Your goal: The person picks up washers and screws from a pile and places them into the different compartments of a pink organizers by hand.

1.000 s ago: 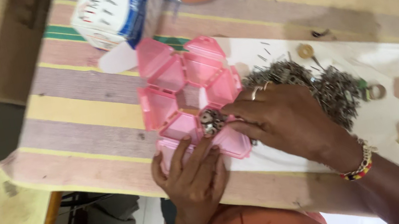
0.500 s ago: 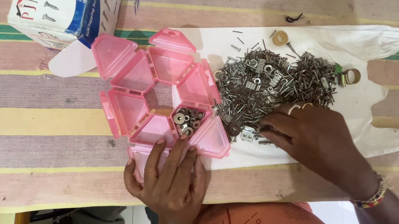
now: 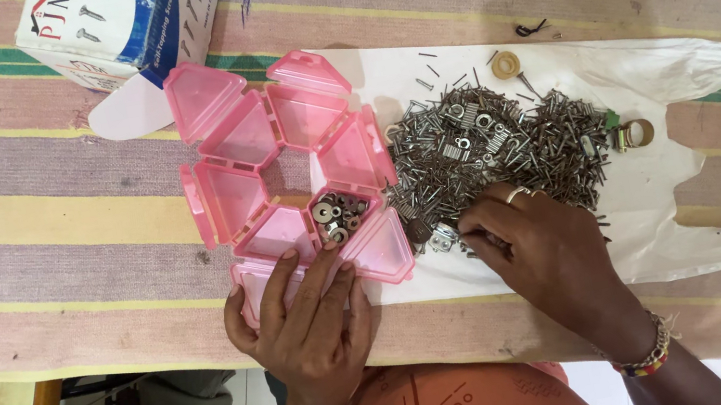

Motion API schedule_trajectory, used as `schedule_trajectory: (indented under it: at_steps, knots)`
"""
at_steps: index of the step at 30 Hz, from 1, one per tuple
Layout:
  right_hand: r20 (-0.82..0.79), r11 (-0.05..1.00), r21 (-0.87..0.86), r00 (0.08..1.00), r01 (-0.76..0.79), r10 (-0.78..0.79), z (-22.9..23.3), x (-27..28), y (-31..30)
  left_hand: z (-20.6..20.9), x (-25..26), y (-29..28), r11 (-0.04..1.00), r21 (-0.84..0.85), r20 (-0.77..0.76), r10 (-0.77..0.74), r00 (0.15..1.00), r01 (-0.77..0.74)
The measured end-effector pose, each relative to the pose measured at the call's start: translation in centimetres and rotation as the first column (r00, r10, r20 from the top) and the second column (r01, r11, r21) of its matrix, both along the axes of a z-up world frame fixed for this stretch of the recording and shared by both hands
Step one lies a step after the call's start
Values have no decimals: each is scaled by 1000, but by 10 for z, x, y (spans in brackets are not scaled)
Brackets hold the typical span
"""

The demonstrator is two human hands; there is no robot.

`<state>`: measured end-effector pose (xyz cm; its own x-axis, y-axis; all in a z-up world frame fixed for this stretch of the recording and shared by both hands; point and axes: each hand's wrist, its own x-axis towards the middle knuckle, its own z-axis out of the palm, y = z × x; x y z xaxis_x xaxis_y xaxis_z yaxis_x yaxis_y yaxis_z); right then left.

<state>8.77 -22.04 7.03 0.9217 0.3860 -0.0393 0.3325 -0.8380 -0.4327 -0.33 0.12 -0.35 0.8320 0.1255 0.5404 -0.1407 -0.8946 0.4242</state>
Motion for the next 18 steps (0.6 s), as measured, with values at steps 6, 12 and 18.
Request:
schedule_trajectory:
  at_steps: [6, 12, 18]
  knots:
    - [-104, 983, 174, 994, 54, -36, -4, 4, -17, 1, 0, 0, 1000, -19, 8, -4, 1000, 4]
    - [-350, 939, 284, 933, 195, -87, -3, 16, -27, 0, 1, 0, 999, -33, 50, -9, 999, 11]
    - [-125, 945, 317, 984, -84, 130, 22, 29, 18, 5, 3, -2, 997, -81, 84, 4, 996, 3]
